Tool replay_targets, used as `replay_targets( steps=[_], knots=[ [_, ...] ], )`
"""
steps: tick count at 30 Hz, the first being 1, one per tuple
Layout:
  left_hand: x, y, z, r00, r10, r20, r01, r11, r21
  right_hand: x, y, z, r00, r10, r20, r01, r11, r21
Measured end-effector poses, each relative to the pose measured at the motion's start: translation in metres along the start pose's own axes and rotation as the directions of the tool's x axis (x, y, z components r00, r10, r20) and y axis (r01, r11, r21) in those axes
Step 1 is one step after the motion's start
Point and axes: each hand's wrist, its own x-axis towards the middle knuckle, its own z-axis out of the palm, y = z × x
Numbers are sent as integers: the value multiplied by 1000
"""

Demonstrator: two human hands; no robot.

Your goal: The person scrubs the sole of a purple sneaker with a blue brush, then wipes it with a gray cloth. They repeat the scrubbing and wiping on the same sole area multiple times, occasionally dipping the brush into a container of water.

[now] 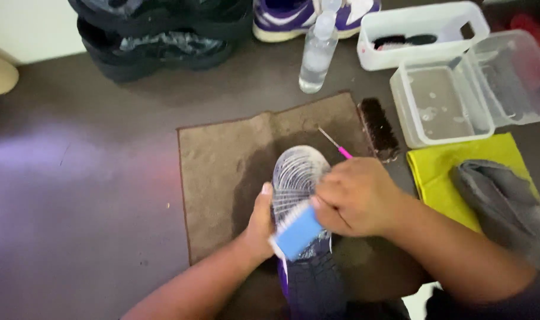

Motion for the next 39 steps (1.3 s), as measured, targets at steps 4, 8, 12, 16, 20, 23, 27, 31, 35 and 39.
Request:
replay_targets(
  steps=[4, 8, 12, 16, 20, 23, 27, 31, 35, 39],
  knots=[
    [-12, 9, 19, 984, 157, 83, -172, 961, 216, -15, 35, -13, 998, -53, -24, 54, 998, 33],
    [-14, 11, 14, 954, 222, 204, -297, 803, 517, 0, 34, 1, 997, 64, -36, -67, 994, -92],
    [6, -10, -41, 925, 304, 227, -379, 753, 538, 6, -4, 3, 999, -31, 9, 31, 999, -18],
    [1, -11, -23, 930, 285, 233, -353, 869, 347, -5, 29, -12, 997, -78, 14, 78, 997, 9],
    [11, -32, -44, 967, 240, 82, -253, 942, 221, 5, 21, 0, 999, -10, -43, 7, 996, -87],
    [11, -17, -44, 967, 231, 106, -254, 910, 328, -6, 22, 6, 998, -44, -48, 46, 999, 22],
    [-18, 24, 17, 901, 244, 359, -386, 827, 409, 0, 56, -12, 990, 128, 50, -126, 991, -52],
    [-22, 18, 25, 907, 264, 329, -375, 861, 343, 11, 50, 4, 983, 184, -26, -186, 974, -131],
    [-26, 15, 29, 924, 302, 237, -352, 912, 209, -2, 33, 2, 985, 167, 48, -166, 986, -25],
    [-20, 18, 24, 917, 307, 257, -379, 872, 311, -29, 68, -11, 985, 171, 26, -172, 984, 45]
  ],
)
